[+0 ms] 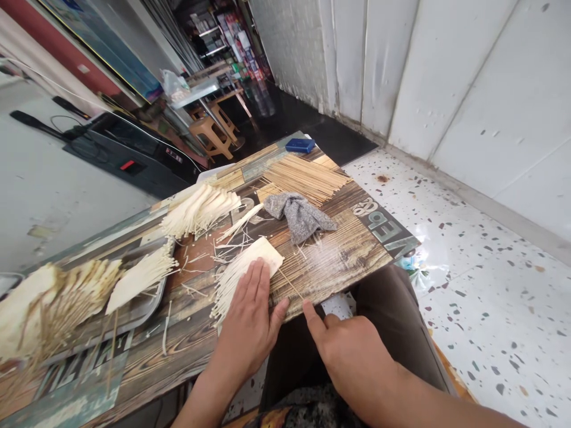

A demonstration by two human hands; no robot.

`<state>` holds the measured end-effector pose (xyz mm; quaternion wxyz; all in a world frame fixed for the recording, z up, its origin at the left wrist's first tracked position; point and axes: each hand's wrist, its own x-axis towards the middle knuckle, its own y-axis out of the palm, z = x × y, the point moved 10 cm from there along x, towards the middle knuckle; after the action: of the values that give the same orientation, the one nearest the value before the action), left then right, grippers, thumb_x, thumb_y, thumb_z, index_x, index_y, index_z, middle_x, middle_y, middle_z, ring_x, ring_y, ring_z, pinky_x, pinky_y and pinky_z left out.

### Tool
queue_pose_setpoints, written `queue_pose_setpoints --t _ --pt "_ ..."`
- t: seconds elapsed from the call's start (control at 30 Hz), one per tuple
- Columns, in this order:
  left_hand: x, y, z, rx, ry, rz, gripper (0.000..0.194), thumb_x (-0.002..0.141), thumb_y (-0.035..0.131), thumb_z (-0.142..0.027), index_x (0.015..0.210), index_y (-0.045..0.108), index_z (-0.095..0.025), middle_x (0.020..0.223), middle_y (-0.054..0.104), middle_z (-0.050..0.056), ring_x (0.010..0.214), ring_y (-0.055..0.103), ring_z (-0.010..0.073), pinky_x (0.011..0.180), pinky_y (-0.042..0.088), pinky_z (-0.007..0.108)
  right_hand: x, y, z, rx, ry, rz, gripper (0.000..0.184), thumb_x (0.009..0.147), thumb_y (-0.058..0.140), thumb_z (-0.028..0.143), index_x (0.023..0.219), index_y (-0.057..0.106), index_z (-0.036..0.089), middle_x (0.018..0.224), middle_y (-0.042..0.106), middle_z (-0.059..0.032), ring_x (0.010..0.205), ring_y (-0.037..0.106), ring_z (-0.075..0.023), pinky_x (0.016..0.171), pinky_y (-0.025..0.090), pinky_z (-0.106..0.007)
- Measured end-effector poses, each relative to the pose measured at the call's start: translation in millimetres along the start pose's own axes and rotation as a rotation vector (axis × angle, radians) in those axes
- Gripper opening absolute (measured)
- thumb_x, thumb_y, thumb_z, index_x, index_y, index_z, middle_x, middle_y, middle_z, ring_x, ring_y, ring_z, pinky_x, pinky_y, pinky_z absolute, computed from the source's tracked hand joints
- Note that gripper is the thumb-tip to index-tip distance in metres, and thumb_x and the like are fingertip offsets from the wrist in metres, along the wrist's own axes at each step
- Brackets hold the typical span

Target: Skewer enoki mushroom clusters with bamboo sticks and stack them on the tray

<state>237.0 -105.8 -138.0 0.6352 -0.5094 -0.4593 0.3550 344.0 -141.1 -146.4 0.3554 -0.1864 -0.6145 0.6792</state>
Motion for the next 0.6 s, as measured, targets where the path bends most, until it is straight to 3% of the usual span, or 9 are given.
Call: queue_pose_setpoints --t 0.13,0.47,0.6 --pt "0.7 0.8 1.7 0.001 0.010 0.027 0.064 0.096 0.038 -0.044 0.145 0.027 -0.003 0.150 0.036 0.020 0.142 0.026 0.0296 0.114 0.032 0.049 0.1 1.4 1.1 0.000 -0.024 0.025 0.059 0.070 0.045 0.005 0.129 0.049 -0.001 0.064 0.063 -0.0030 0.046 0.057 -0.0161 0.040 0.025 -0.033" --pt "1.4 5.9 5.2 -0.059 -0.018 0.072 0.064 0.096 0.036 -0.045 0.145 0.027 -0.004 0.151 0.033 0.021 0.142 0.025 0.0296 0.112 0.035 0.049 -1.4 -5.7 -3.0 0.082 -0.037 0.051 0.056 0.076 0.041 0.004 0.131 0.049 0.000 0.068 0.066 -0.0056 0.047 0.055 -0.0148 0.044 0.038 -0.029" --pt "1.8 5.7 4.5 -0.064 -0.012 0.069 0.064 0.096 0.036 -0.045 0.144 0.026 -0.003 0.151 0.033 0.021 0.142 0.026 0.0302 0.112 0.035 0.049 -2.2 -5.4 -6.1 0.142 -0.018 0.077 0.060 0.077 0.042 0.006 0.137 0.046 0.007 0.069 0.067 -0.0041 0.051 0.056 -0.0145 0.048 0.042 -0.026"
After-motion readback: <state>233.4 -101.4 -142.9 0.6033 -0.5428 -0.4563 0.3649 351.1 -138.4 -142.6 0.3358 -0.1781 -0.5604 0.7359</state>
